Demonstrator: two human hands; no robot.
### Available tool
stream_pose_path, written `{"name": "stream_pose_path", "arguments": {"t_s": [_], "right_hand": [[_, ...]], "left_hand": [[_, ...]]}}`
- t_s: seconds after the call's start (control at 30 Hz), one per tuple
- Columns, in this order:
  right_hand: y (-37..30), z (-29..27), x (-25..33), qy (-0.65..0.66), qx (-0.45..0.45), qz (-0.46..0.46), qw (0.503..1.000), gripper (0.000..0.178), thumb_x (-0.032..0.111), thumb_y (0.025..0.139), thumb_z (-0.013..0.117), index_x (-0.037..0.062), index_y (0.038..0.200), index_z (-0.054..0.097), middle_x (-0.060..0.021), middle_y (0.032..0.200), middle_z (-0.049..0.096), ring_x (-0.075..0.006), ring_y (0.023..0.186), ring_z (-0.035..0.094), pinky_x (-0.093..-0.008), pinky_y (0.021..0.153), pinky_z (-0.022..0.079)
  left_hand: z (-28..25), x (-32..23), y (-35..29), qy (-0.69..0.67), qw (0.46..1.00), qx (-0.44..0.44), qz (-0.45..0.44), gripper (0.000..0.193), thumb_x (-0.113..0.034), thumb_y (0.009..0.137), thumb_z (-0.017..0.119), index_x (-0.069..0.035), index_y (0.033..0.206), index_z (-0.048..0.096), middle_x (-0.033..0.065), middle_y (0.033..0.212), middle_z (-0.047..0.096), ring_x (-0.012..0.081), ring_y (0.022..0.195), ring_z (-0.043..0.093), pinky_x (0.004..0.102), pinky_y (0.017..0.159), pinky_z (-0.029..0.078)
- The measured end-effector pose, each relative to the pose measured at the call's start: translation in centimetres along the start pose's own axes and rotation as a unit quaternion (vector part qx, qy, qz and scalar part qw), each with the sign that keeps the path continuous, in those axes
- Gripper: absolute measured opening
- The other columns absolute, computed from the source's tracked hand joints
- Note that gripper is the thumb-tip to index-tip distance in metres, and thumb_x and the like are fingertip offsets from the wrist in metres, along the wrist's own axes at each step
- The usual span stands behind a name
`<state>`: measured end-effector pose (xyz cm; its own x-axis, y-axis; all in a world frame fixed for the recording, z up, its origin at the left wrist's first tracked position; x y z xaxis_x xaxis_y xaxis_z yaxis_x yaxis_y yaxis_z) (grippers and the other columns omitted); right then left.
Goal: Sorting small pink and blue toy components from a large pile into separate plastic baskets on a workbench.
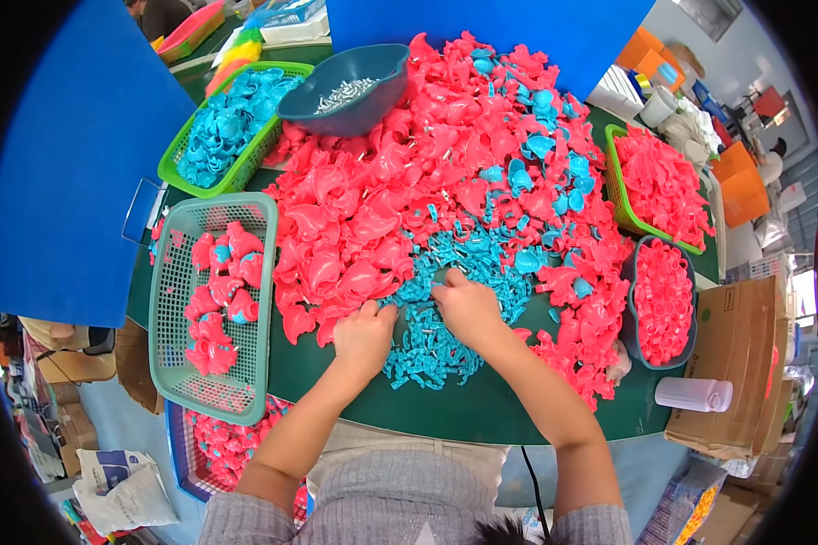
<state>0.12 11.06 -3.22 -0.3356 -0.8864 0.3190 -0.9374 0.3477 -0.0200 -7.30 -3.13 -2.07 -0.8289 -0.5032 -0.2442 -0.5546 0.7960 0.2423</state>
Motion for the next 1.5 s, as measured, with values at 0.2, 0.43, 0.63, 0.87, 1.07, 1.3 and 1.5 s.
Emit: {"name": "stream_pose_path", "arguments": {"t_s": [0.2, 0.43, 0.63, 0.87, 1.07, 1.3, 1.5], "right_hand": [[0.5, -1.0, -0.3, 0.035, -0.050, -0.044, 0.997, 0.009, 0.014, 0.079, 0.069, 0.0096, 0.087, 0.069, -0.0054, 0.081, 0.060, -0.0237, 0.067, 0.064, -0.0386, 0.059, 0.052], [-1.6, -0.9, -4.7, 0.716, 0.126, 0.318, 0.608, 0.014, 0.019, 0.088, 0.069, 0.0067, 0.096, 0.067, -0.0035, 0.076, 0.065, -0.0085, 0.047, 0.048, -0.0203, 0.039, 0.030], [-2.1, -0.1, -4.0, 0.845, 0.104, 0.281, 0.442, 0.016, 0.020, 0.092, 0.064, 0.0079, 0.102, 0.060, -0.0094, 0.084, 0.066, -0.0108, 0.045, 0.048, -0.0207, 0.036, 0.032], [-2.9, -0.6, -3.9, 0.798, 0.099, 0.278, 0.525, 0.016, 0.019, 0.089, 0.068, 0.0086, 0.099, 0.060, -0.0107, 0.083, 0.067, -0.0107, 0.049, 0.053, -0.0209, 0.037, 0.035], [-3.8, -2.2, -4.8, 0.821, 0.080, 0.261, 0.501, 0.014, 0.018, 0.089, 0.068, 0.0084, 0.096, 0.061, -0.0101, 0.082, 0.067, -0.0114, 0.050, 0.056, -0.0209, 0.038, 0.037], [-11.4, -14.8, -16.0, 0.355, -0.329, 0.189, 0.854, 0.012, 0.010, 0.083, 0.069, -0.0009, 0.087, 0.069, -0.0026, 0.075, 0.066, -0.0087, 0.069, 0.059, -0.0256, 0.063, 0.047], [-19.9, -22.1, -25.7, -0.008, -0.398, 0.321, 0.859, 0.017, 0.016, 0.082, 0.069, -0.0007, 0.087, 0.068, -0.0171, 0.085, 0.068, -0.0327, 0.081, 0.066, -0.0389, 0.074, 0.050]], "left_hand": [[1.5, -0.4, 0.4, 0.010, 1.000, 0.008, -0.011, 0.012, -0.023, 0.084, 0.068, -0.011, 0.082, 0.067, 0.0070, 0.068, 0.057, 0.0264, 0.053, 0.061, 0.0400, 0.045, 0.047], [3.1, -0.4, 0.5, -0.823, 0.369, 0.252, -0.350, 0.008, -0.025, 0.097, 0.058, -0.019, 0.092, 0.061, -0.0068, 0.060, 0.042, 0.0056, 0.043, 0.032, 0.0219, 0.039, 0.021], [4.5, -2.8, 0.8, -0.877, 0.195, 0.194, -0.395, 0.011, -0.027, 0.097, 0.057, -0.019, 0.089, 0.057, -0.0054, 0.059, 0.037, 0.0071, 0.042, 0.027, 0.0225, 0.040, 0.019], [4.0, -3.7, 2.2, -0.807, 0.412, 0.102, -0.410, 0.008, -0.023, 0.094, 0.062, -0.015, 0.096, 0.060, -0.0049, 0.060, 0.041, 0.0062, 0.042, 0.032, 0.0223, 0.039, 0.021], [4.4, -4.6, 3.1, -0.770, 0.503, 0.071, -0.386, 0.016, -0.019, 0.090, 0.068, -0.007, 0.097, 0.061, -0.0041, 0.064, 0.048, 0.0045, 0.042, 0.034, 0.0216, 0.039, 0.022], [3.5, -16.9, 7.0, -0.779, 0.482, 0.200, -0.348, 0.017, -0.017, 0.090, 0.065, -0.005, 0.102, 0.063, -0.0017, 0.078, 0.054, 0.0048, 0.044, 0.034, 0.0222, 0.040, 0.022], [6.9, -35.7, 13.2, -0.778, 0.520, 0.246, -0.254, 0.014, -0.021, 0.087, 0.066, -0.010, 0.092, 0.061, -0.0026, 0.069, 0.053, 0.0074, 0.052, 0.045, 0.0254, 0.040, 0.032]]}}
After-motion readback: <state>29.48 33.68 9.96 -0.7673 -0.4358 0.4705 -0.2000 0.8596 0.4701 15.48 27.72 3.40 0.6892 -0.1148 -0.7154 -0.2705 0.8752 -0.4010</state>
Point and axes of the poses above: each hand's wrist, its own y-axis towards the middle knuckle, its own z-axis out of the palm, x = y × z, the point moved 7 cm from there along y, towards the middle knuckle
